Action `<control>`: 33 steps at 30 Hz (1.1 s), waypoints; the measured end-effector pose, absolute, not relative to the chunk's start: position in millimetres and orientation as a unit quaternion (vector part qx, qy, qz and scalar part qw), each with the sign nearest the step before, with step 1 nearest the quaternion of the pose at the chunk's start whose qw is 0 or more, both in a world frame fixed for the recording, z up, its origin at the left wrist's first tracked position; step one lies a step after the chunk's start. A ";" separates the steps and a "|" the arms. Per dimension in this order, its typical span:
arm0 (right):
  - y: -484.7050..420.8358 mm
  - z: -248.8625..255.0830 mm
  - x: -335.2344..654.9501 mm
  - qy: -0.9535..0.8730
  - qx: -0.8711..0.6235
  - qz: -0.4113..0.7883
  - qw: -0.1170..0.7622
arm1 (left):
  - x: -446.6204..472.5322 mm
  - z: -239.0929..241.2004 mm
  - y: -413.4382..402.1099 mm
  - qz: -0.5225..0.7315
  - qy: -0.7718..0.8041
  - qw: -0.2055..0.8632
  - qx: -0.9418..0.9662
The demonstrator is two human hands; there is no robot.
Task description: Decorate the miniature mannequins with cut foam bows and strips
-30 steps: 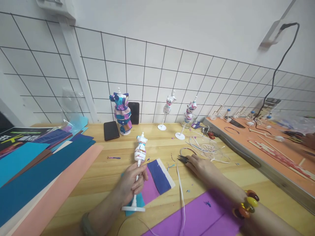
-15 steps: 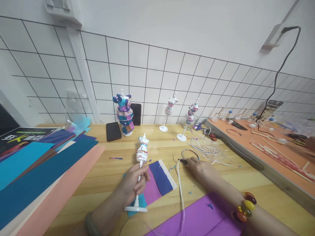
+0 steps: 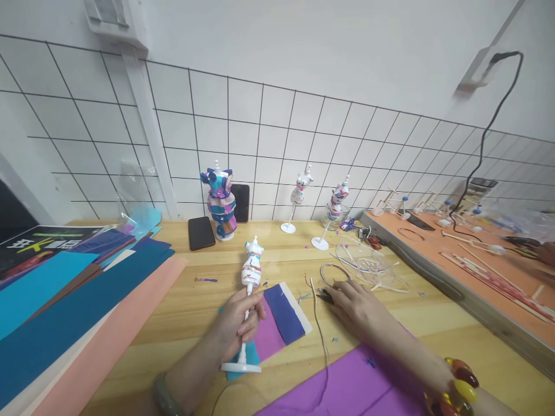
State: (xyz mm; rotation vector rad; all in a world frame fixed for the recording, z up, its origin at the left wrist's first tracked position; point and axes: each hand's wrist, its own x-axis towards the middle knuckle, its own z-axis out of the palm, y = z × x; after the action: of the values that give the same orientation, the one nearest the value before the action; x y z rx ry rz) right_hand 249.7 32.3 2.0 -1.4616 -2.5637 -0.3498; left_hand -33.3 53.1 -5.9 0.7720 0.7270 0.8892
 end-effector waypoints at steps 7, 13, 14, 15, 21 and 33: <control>-10.0 26.8 199.6 -0.941 -0.332 -0.035 0.060 | -33.3 -6.5 52.0 0.408 0.343 0.768 0.356; -22.3 24.6 194.0 -0.950 -0.308 -0.025 0.049 | -33.0 -5.9 51.5 0.412 0.343 0.766 0.356; -22.3 25.1 195.0 -0.946 -0.319 -0.009 0.048 | -32.9 -5.7 51.5 0.411 0.342 0.766 0.357; -22.2 25.9 196.0 -0.941 -0.335 0.013 0.050 | -32.9 -5.5 51.6 0.410 0.342 0.766 0.358; -21.8 39.0 203.7 -0.851 -0.440 0.222 0.183 | -33.1 -6.0 51.9 0.409 0.341 0.767 0.358; 29.9 91.2 328.0 -0.616 -0.692 -0.015 0.377 | -33.9 -9.5 51.7 0.410 0.331 0.772 0.356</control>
State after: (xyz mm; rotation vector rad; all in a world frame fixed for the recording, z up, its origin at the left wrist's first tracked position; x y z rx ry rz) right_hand 328.0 29.9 91.2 -1.7704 -1.5745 -0.0376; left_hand -33.9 51.7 -9.5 0.7715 0.7171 0.8890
